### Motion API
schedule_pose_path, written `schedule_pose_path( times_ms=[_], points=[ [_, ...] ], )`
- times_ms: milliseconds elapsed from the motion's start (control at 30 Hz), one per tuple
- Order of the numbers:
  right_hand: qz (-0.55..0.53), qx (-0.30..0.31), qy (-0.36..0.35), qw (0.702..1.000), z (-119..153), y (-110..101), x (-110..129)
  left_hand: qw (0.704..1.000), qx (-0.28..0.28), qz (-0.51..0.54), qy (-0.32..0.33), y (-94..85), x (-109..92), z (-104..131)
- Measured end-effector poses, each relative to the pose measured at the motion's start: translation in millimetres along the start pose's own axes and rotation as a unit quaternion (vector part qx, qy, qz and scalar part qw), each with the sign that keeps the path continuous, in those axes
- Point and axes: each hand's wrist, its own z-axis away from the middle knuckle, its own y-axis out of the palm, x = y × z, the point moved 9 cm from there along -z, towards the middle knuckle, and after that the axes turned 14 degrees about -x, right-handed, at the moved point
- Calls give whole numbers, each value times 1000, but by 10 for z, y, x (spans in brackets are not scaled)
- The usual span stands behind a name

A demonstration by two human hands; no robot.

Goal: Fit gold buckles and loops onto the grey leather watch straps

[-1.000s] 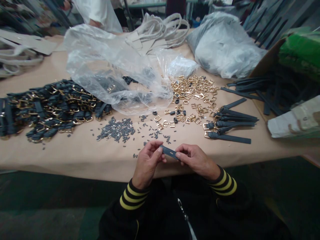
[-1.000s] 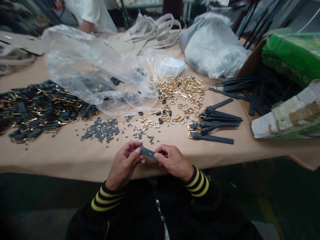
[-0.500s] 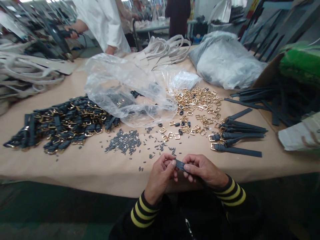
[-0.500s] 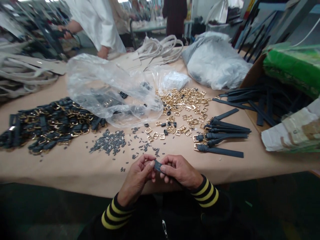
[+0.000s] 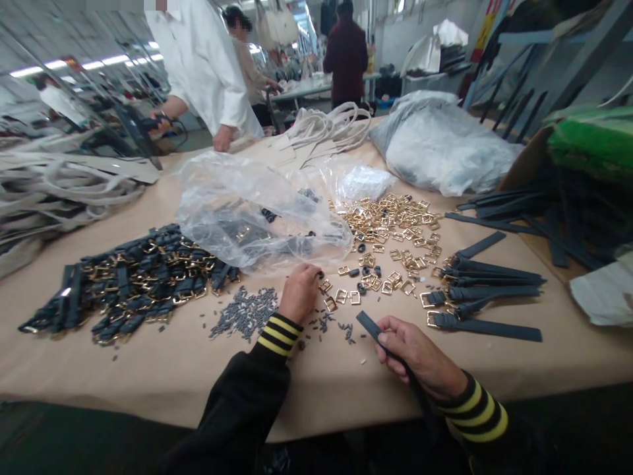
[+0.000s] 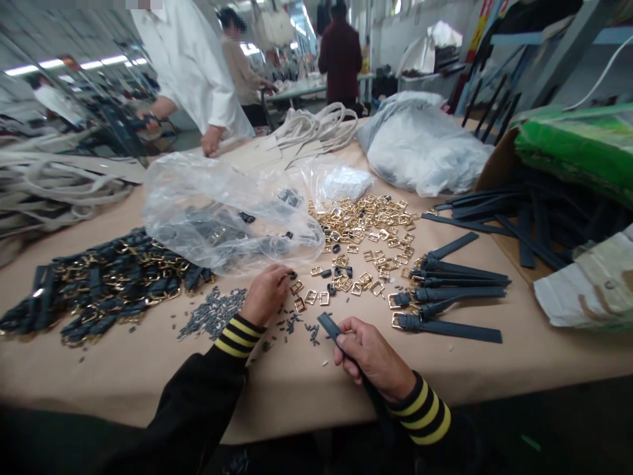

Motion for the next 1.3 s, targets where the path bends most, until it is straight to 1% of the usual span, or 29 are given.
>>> schedule_pose_path(
  times_ms=[100, 200, 300, 367, 433, 500, 533, 567, 600, 667, 700, 733, 767, 800, 833, 867, 900, 1000, 1067, 1100, 1167, 1200, 1233, 1300],
  points=[
    [-6, 6, 1, 1000, -4, -9, -10, 1000, 22, -8, 18, 108, 16, -48],
    [6, 17, 8, 1000, -8, 7, -28, 999, 25, -11, 17, 150, 38, -41],
    [54, 26, 18, 998, -18, 39, -65, 1000, 26, 2, 5, 167, 61, -61],
    [88, 20, 10, 996, -22, 44, -61, 999, 27, 23, -7, 143, 59, -84],
    [110, -5, -14, 994, -14, 15, -7, 998, 27, 43, -22, 64, 23, -76],
    [123, -35, -45, 991, 20, -20, 86, 993, 32, 95, -58, -46, -43, 9],
    [132, -43, -60, 988, 47, -24, 138, 987, 41, 132, -81, -92, -95, 87],
    [144, -48, -77, 985, 77, -18, 192, 954, 57, 249, -155, -104, -117, 202],
    [157, -51, -96, 982, 108, -6, 249, 906, 72, 352, -226, -98, -157, 339],
    [187, -62, -136, 971, 161, 26, 359, 809, 85, 482, -326, -78, -274, 612],
    [201, -70, -153, 965, 181, 40, 400, 769, 81, 522, -360, -66, -328, 729],
    [213, -78, -164, 960, 196, 53, 429, 738, 78, 549, -385, -48, -376, 828],
    [225, -84, -172, 955, 206, 65, 446, 717, 73, 566, -400, -31, -414, 902],
    [237, -86, -175, 952, 213, 78, 452, 706, 69, 575, -408, -16, -444, 954],
    [251, -86, -177, 948, 219, 90, 454, 703, 65, 578, -409, -5, -468, 985],
    [265, -85, -180, 943, 225, 99, 458, 709, 61, 575, -405, -4, -487, 998],
    [281, -83, -186, 938, 233, 102, 467, 721, 56, 566, -396, -12, -503, 1002],
    [340, -73, -207, 914, 257, 96, 509, 780, 38, 518, -349, -86, -575, 997],
    [375, -53, -220, 899, 274, 104, 519, 819, 36, 482, -309, -133, -671, 1021],
    [385, -41, -222, 895, 282, 114, 510, 836, 38, 465, -289, -149, -725, 1043],
    [382, -23, -220, 897, 298, 130, 477, 860, 40, 437, -259, -163, -815, 1091],
    [370, -16, -217, 903, 309, 141, 456, 865, 39, 432, -252, -163, -839, 1113],
    [354, -11, -215, 910, 319, 154, 436, 863, 32, 434, -256, -162, -839, 1130],
    [324, -9, -206, 923, 335, 173, 391, 846, 9, 448, -290, -152, -778, 1158]
  ],
)
